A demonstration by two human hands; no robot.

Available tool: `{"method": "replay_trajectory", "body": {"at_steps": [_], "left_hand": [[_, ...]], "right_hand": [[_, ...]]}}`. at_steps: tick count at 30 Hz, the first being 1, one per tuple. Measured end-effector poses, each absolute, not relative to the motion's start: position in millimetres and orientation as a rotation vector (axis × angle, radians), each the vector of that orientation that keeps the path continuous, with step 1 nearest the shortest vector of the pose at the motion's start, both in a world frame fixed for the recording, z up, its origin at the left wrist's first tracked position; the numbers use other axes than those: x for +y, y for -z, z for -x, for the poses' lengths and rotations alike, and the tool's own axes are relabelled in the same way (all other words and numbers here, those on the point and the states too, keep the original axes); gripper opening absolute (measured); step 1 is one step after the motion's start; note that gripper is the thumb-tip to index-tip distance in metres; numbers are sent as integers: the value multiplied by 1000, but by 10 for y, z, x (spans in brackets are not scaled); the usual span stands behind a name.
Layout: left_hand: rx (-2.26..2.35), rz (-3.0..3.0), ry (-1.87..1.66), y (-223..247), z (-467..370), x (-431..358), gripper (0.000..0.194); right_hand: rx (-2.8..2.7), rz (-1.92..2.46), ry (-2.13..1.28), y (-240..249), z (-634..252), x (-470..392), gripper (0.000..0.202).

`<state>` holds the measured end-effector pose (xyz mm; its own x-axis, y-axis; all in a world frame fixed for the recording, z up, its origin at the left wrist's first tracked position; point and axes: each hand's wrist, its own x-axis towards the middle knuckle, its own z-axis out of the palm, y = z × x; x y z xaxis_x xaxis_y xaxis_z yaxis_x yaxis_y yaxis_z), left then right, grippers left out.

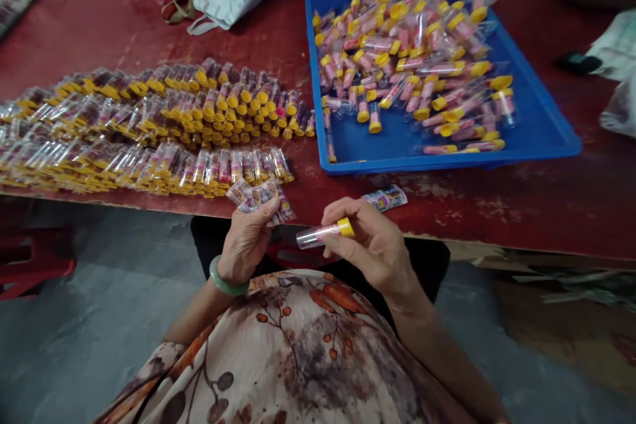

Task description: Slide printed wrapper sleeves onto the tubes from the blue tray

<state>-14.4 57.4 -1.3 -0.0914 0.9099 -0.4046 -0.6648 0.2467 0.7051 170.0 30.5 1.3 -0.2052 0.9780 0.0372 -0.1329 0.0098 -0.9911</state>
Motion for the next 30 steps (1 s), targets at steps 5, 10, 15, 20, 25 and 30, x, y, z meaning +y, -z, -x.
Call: {"method": "replay_trajectory", "body": {"at_steps": [5,10,15,20,25,30], "left_hand": [[1011,-239,-1326,-22,109,560,32],[1011,-164,-1253,-53,110,543,32],[976,-104,-1221,-60,130,503,33],[960,-159,-1262,-15,139,481,35],[976,-172,-1272,21,138,466,36],[995,-201,-1251,10,144,448,40]], "right_hand": [[-1339,1016,-1174,-8,-1576,201,17],[-1377,1016,-920,9,-1462,207,18],[-1545,1022,-501,106,-1396,188,30],[-1640,994,-287,138,-1335,141,40],[-1657,1016,-154,177,-1250,153,42],[-1672,1037,2,214,-1189,169,43]]}}
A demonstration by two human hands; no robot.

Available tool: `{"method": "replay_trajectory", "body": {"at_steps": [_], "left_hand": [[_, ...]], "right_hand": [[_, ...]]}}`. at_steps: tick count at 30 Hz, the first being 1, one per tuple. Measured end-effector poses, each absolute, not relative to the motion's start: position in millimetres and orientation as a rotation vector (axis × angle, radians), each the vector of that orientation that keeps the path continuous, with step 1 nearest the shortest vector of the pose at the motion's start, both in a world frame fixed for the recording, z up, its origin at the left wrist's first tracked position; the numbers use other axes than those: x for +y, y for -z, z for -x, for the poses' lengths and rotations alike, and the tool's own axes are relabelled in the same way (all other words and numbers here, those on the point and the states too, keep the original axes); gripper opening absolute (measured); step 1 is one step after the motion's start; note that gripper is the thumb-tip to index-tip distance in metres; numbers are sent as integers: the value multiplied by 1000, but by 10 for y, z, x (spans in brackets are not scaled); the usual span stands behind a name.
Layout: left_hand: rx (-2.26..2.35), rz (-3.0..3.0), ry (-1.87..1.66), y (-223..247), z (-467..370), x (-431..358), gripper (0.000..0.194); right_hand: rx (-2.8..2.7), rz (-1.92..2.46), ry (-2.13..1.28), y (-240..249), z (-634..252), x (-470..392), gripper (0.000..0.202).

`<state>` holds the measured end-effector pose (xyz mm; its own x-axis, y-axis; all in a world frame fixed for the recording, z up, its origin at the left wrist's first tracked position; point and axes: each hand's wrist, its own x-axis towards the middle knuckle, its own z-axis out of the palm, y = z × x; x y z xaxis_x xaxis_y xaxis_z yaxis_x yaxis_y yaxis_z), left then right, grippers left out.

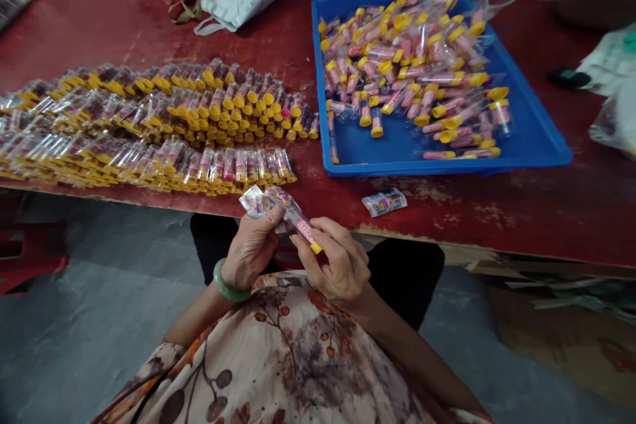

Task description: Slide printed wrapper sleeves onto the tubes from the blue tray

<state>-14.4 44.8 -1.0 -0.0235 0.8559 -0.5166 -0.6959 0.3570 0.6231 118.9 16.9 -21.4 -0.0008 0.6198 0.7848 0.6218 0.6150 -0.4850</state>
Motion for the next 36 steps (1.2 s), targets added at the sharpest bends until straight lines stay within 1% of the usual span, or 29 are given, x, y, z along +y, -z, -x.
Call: {"method": "replay_trajectory", "body": {"at_steps": [2,5,6,7,12,15,21,26,32,36], "left_hand": [[972,-216,-1250,3,165,446,38],[935,-231,-1238,-11,206,442,37],[923,-236,-1224,-16,215,437,37],[911,-241,-1208,-21,219,429,37],[865,-279,-1103,-49,166,350,42],[858,-306,-1059,-59,139,316,44],[867,-350,-1076,-32,135,300,44],[836,-405,-1073,-10,123,285,42],[836,-380,-1065,-24,114,280,47],[806,-359,-1075,-22,110,279,39]], "right_hand": [[-1696,994,-124,186,-1215,175,43],[-1853,899,-441,125,-1292,175,41],[-1887,882,-494,110,-1315,174,41],[-1892,880,-497,100,-1330,172,41],[-1659,1010,-302,90,-1298,200,35],[-1596,1047,-294,46,-1243,230,32],[-1573,1020,-243,-78,-1161,235,25],[-1576,1024,-197,-102,-1145,215,25],[-1586,1026,-142,-66,-1153,213,24],[-1610,974,-125,-45,-1158,227,31]]}}
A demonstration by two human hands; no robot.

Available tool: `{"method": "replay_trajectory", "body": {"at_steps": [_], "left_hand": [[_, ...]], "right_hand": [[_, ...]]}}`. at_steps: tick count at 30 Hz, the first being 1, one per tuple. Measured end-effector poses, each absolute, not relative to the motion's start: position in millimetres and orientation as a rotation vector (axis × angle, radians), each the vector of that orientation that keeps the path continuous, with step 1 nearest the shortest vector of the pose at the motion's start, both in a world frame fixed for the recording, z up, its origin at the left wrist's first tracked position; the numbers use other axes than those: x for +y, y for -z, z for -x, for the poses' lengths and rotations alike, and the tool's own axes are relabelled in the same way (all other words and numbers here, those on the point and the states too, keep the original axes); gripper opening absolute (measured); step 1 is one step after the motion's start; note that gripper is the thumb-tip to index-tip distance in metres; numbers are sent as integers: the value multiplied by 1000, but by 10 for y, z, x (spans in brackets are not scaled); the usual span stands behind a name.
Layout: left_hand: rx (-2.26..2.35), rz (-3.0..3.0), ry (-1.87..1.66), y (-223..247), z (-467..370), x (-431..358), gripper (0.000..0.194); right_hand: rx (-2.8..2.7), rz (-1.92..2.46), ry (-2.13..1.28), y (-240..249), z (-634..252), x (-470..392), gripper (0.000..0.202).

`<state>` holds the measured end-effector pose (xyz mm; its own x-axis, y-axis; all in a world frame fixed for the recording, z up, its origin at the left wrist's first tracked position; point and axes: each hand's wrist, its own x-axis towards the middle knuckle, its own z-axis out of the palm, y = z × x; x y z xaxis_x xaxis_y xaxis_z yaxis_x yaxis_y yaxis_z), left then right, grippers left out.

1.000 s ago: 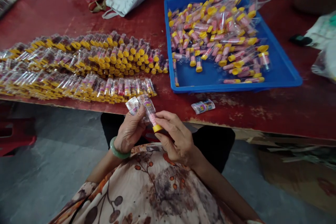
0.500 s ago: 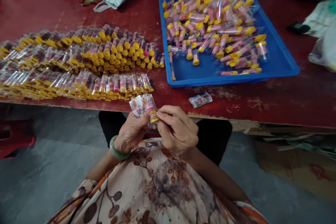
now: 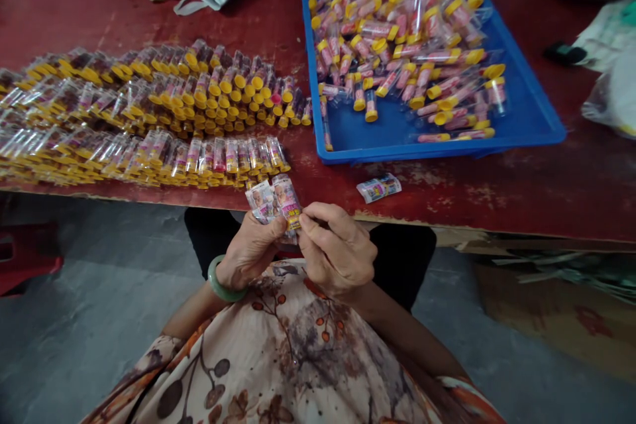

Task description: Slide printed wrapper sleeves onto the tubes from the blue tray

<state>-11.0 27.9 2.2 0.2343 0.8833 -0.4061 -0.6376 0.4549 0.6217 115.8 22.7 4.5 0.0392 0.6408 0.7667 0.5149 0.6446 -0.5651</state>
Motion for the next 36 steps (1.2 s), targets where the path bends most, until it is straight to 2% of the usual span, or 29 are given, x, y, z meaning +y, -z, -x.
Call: {"method": "replay_trajectory", "body": {"at_steps": [11,15,18,22,29,32,36], "left_hand": [[822,-346,-1075,34,137,321,40],[879,-424,-1065,110,214,362,40],[923,-558,-1025,124,260,360,35],[920,-701,-999,65,299,357,31],[852,-515,-1228,-7,432,555,35],[855,-405,-1263,-25,523,670,38],[879,-376,-1309,-14,645,727,36]], "right_hand": [[-1721,955,-54,65,-1224,230,30],[-1792,1025,-568,-69,-1339,330,25],[-1593,1190,-965,-114,-1334,432,27],[-1350,1288,-1159,-122,-1177,575,38],[-1022,1161,-1541,-414,-953,1069,36],[-1038,1111,-1573,-496,-890,1517,33],[-1146,1312,-1204,-441,-829,2268,23]]}}
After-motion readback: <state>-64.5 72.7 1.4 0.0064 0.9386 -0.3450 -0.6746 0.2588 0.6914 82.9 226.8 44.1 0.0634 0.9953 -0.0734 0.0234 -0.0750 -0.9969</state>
